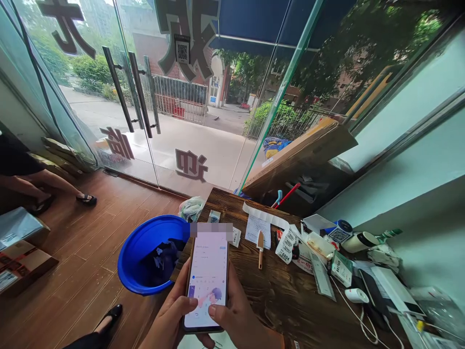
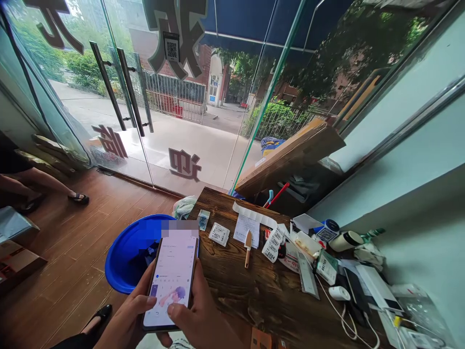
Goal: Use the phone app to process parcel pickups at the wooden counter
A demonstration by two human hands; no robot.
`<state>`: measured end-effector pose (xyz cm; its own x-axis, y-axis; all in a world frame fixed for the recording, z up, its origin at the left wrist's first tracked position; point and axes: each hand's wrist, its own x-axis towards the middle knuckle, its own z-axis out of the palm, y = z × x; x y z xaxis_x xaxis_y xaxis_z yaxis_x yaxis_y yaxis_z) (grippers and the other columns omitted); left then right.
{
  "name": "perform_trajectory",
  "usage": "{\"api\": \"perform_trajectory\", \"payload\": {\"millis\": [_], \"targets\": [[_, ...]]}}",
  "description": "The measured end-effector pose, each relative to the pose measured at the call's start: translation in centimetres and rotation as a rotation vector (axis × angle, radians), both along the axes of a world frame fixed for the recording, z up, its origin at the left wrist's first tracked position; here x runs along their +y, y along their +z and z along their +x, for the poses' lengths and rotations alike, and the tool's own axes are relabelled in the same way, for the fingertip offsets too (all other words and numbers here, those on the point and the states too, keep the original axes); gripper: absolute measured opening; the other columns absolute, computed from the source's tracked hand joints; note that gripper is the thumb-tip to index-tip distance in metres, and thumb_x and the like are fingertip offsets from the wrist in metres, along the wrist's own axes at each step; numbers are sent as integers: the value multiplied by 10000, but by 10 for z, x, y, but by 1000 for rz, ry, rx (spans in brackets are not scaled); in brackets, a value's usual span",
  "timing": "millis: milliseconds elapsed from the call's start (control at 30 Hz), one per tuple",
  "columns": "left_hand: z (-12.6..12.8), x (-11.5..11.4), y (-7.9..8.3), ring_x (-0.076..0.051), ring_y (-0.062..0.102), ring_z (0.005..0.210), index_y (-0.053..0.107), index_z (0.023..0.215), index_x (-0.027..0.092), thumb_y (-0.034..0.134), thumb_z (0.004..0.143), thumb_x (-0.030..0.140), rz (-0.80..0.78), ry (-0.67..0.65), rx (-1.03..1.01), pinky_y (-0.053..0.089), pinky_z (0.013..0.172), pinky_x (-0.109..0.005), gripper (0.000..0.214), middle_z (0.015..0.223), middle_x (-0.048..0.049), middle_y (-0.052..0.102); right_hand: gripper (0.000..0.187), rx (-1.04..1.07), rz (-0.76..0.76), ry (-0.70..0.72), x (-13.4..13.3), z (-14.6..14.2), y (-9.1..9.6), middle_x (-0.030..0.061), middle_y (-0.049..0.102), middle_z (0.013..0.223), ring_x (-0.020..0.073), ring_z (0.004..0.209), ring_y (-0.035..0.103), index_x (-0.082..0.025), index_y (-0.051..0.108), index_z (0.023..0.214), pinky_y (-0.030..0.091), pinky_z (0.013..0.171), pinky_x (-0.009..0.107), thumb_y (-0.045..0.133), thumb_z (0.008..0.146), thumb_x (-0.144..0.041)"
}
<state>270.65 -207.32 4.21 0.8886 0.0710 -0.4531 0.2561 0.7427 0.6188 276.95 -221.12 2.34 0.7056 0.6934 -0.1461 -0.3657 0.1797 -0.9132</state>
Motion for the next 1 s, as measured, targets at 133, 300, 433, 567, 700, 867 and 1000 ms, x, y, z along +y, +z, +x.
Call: {"api": "perform_trajectory", "payload": {"millis": [133, 300, 433, 567, 700, 867, 1000], "targets": [[1, 1, -3, -314, 646, 943, 284, 1456, 290, 606, 674, 209, 28, -13, -5, 533, 477, -303, 849, 1405, -94, 508, 832, -6, 4, -23, 0, 1, 0, 60, 638, 1011, 226, 826, 614, -297, 274, 1408, 517, 617, 341, 717, 715, -422], [3, 2, -4, -340, 663, 887, 193, 1484, 269, 592, 667, 223, 48, -36, -8, 541, 432, -359, 911, 1436, -125, 467, 703, 55, 17, -73, 1, 4, 0, 57, 663, 952, 201, 686, 610, -253, 407, 1346, 520, 605, 349, 650, 729, -484], [3, 0, 1, -362, 650, 939, 200, 1484, 254, 564, 682, 210, 63, -11, 6, 541, 420, -362, 882, 1414, -129, 492, 641, 109, -19, -168, 3, 5, 0, 87, 673, 974, 248, 755, 634, -222, 482, 1307, 534, 608, 365, 592, 755, -530], [2, -2, 7, -357, 647, 954, 298, 1454, 262, 557, 685, 194, 56, 27, 20, 542, 422, -336, 814, 1391, -110, 520, 619, 124, -28, -192, 5, 4, 3, 91, 683, 978, 252, 763, 642, -221, 508, 1291, 539, 611, 360, 595, 757, -521], [2, -2, 4, -333, 664, 913, 362, 1426, 307, 581, 673, 181, 9, 36, 11, 543, 423, -320, 794, 1412, -83, 498, 612, 114, -5, -154, 3, 4, 9, 88, 686, 969, 235, 724, 643, -208, 507, 1290, 532, 583, 344, 584, 763, -511], [3, 1, -2, -300, 671, 850, 314, 1444, 351, 585, 703, 191, -34, 1, -17, 566, 444, -348, 805, 1367, -88, 540, 554, 129, 20, -198, 6, 6, 9, 76, 705, 920, 228, 719, 645, -186, 560, 1221, 525, 603, 337, 599, 746, -467], [6, 0, 4, -316, 670, 865, 330, 1443, 325, 547, 739, 224, 3, -26, -48, 575, 447, -370, 743, 1371, -93, 538, 439, 128, 26, -320, 15, 13, 9, 47, 717, 805, 215, 670, 627, -179, 665, 983, 502, 606, 327, 698, 636, -445]]}}
